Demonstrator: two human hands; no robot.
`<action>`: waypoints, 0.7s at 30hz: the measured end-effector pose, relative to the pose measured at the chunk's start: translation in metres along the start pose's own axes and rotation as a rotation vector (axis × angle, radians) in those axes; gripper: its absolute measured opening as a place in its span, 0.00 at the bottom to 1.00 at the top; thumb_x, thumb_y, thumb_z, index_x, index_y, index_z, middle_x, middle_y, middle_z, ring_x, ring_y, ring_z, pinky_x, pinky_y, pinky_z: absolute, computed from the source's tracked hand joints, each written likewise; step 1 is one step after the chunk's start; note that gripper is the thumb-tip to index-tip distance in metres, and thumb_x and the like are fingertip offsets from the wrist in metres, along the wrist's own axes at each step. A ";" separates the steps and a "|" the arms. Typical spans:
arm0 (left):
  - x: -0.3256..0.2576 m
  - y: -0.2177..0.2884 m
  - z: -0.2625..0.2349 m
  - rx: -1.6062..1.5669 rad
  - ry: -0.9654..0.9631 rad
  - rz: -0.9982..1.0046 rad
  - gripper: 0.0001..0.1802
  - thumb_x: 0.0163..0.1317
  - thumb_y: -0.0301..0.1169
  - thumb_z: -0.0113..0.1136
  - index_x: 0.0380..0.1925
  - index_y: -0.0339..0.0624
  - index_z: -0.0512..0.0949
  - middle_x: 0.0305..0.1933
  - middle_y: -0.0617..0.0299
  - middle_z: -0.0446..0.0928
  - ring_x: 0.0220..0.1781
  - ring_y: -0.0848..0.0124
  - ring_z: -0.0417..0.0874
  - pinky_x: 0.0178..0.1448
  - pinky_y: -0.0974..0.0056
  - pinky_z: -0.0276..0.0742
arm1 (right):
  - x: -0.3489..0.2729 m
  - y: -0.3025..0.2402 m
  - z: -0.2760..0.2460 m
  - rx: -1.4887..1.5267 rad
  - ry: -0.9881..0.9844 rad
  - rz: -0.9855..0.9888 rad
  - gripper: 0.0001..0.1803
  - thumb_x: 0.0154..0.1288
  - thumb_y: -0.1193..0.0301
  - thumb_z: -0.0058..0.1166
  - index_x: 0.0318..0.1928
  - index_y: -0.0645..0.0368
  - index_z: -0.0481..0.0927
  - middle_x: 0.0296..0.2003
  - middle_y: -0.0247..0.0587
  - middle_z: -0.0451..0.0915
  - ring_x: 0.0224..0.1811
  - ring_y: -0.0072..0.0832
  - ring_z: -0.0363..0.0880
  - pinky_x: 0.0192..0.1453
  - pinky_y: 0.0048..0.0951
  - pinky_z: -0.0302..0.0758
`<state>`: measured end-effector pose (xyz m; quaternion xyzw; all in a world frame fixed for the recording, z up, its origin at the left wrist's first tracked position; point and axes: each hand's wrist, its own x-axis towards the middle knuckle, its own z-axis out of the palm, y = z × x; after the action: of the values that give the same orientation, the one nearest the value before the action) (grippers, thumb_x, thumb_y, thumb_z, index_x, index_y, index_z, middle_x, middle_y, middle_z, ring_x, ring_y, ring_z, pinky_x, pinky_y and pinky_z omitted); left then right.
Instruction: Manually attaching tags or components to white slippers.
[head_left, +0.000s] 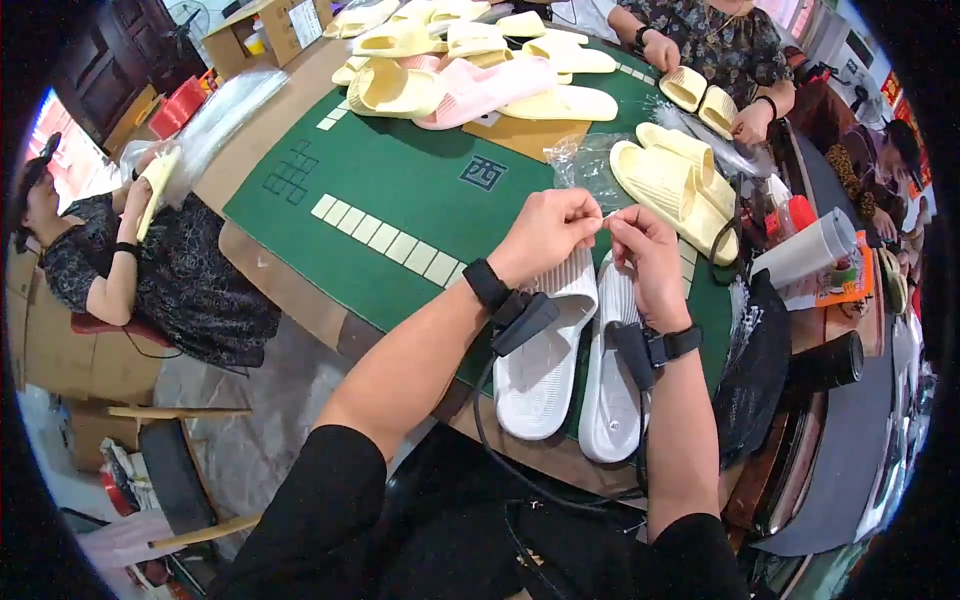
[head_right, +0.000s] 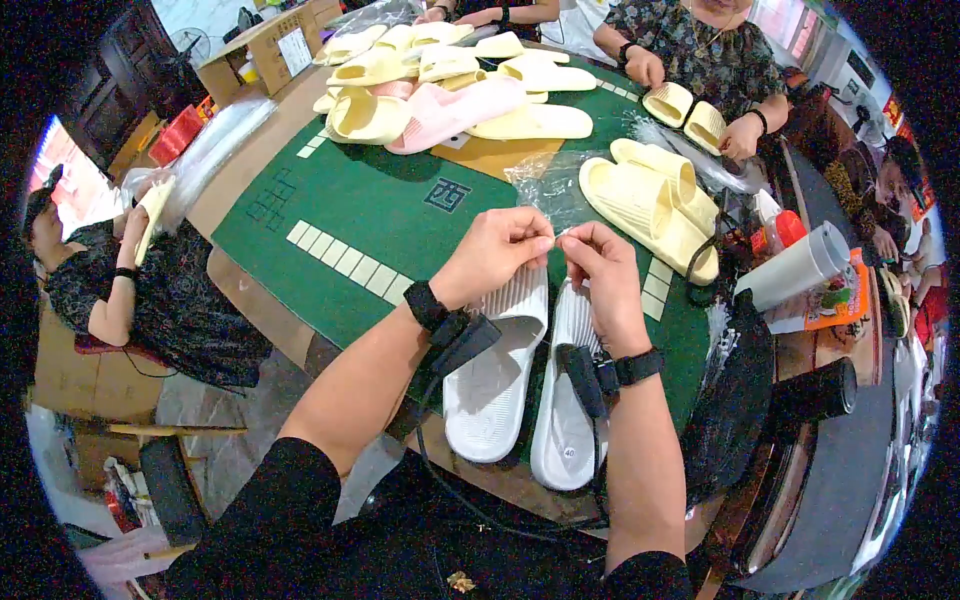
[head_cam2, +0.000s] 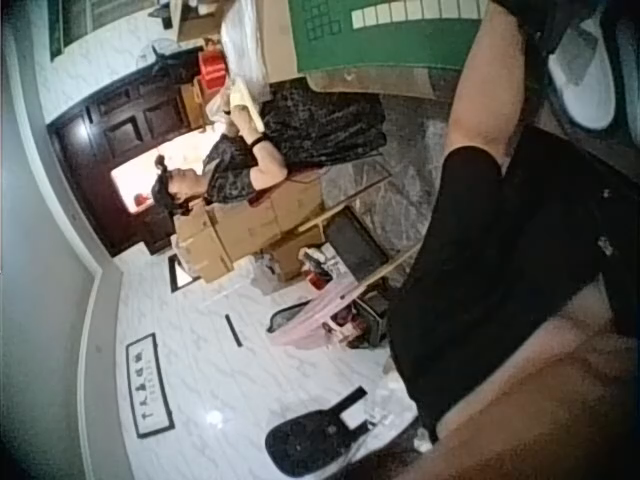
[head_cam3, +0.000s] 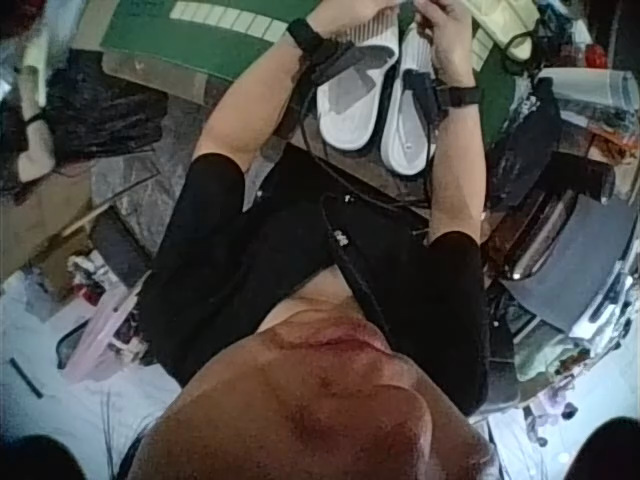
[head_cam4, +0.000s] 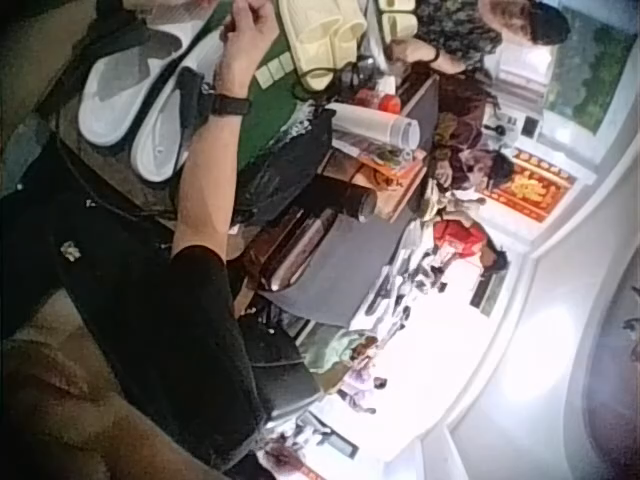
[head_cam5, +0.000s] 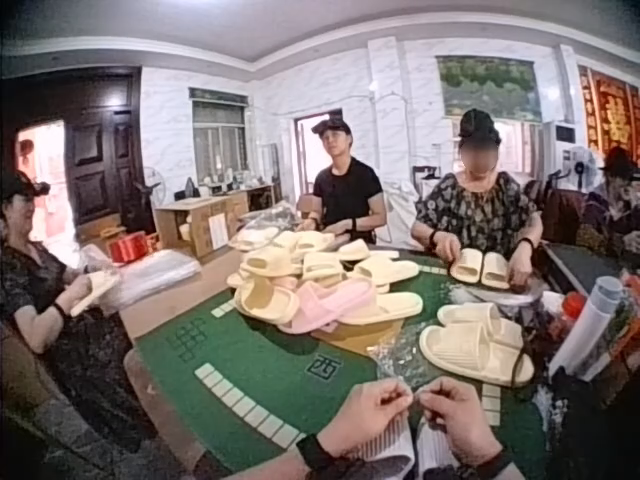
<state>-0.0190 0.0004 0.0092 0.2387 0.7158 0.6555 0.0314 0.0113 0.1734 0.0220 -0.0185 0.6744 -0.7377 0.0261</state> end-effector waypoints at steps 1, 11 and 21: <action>0.000 0.000 0.000 0.000 0.000 0.000 0.03 0.65 0.23 0.57 0.34 0.34 0.77 0.26 0.65 0.78 0.29 0.79 0.78 0.35 0.72 0.75 | 0.000 0.000 0.000 0.000 0.000 0.000 0.04 0.68 0.70 0.54 0.36 0.55 0.78 0.23 0.23 0.71 0.23 0.10 0.66 0.26 0.15 0.61; -0.001 0.003 0.000 -0.029 -0.006 -0.006 0.04 0.65 0.24 0.58 0.33 0.34 0.77 0.26 0.65 0.78 0.28 0.79 0.77 0.35 0.72 0.74 | 0.001 0.001 -0.001 0.028 0.026 -0.045 0.04 0.67 0.71 0.54 0.36 0.57 0.78 0.22 0.24 0.72 0.22 0.11 0.66 0.25 0.16 0.61; -0.001 0.003 0.000 0.013 -0.003 0.000 0.04 0.65 0.24 0.57 0.33 0.34 0.76 0.26 0.66 0.78 0.29 0.80 0.77 0.34 0.72 0.74 | -0.001 -0.001 0.001 0.050 0.023 -0.009 0.04 0.66 0.72 0.55 0.35 0.58 0.79 0.22 0.25 0.72 0.22 0.12 0.66 0.24 0.16 0.60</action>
<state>-0.0176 0.0001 0.0116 0.2399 0.7198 0.6506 0.0308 0.0118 0.1726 0.0230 -0.0121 0.6557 -0.7547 0.0155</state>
